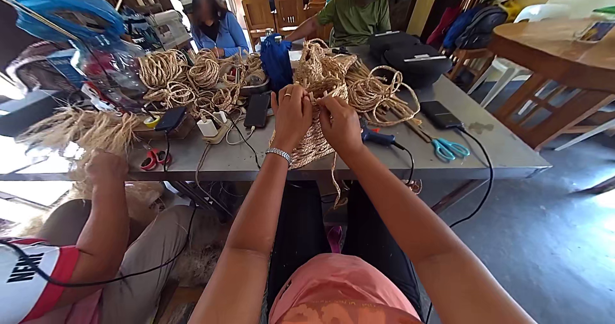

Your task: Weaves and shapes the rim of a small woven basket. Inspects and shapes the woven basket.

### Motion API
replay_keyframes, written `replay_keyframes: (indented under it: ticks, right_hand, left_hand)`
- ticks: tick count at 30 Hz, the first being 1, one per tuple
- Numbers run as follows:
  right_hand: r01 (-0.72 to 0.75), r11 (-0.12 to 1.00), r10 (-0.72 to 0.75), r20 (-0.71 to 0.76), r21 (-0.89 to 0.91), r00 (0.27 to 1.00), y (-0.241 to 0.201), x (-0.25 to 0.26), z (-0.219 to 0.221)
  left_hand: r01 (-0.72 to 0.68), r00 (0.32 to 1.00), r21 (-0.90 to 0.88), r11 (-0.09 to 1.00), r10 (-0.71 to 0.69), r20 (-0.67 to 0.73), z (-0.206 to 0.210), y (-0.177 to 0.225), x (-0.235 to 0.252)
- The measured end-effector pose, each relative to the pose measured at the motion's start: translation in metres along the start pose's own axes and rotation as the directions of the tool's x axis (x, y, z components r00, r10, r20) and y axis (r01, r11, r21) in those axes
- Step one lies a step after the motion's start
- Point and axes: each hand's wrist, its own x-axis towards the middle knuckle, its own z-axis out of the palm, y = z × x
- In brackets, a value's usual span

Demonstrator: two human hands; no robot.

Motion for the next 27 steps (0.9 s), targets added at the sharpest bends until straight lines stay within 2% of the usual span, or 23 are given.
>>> replay_keyframes:
  ticks: [7, 11, 14, 18, 22, 24, 27]
  right_hand:
    - [-0.019, 0.999, 0.021, 0.043, -0.05, 0.999, 0.001, -0.006, 0.006]
    - [-0.013, 1.0, 0.013, 0.023, 0.011, 1.0, -0.002, -0.008, 0.002]
    - [-0.044, 0.998, 0.041, 0.071, 0.054, 0.997, -0.012, -0.016, -0.001]
    - [-0.21, 0.953, 0.175, 0.168, 0.219, 0.97, -0.03, -0.012, -0.002]
    - [-0.383, 0.865, 0.315, 0.244, 0.323, 0.917, -0.036, -0.009, 0.004]
    - [-0.397, 0.873, 0.324, 0.27, 0.284, 0.906, -0.036, -0.009, 0.004]
    - [-0.386, 0.912, 0.323, 0.337, 0.141, 0.884, -0.033, -0.012, -0.004]
  left_hand:
    - [-0.03, 0.999, 0.025, 0.999, 0.03, -0.019, 0.005, -0.006, -0.003]
    - [-0.164, 0.986, -0.091, 0.982, 0.164, -0.011, 0.004, -0.021, 0.004]
    - [-0.197, 0.97, -0.251, 0.948, 0.226, 0.093, -0.009, -0.036, 0.014]
    - [-0.073, 0.951, -0.422, 0.904, 0.191, 0.245, -0.035, -0.052, 0.028]
    - [-0.238, 0.942, -0.217, 0.947, 0.28, 0.184, -0.045, -0.035, 0.025]
    - [-0.267, 0.942, -0.168, 0.949, 0.294, 0.163, -0.043, -0.02, 0.017]
    - [-0.259, 0.949, -0.226, 0.939, 0.291, 0.12, -0.032, -0.02, 0.009]
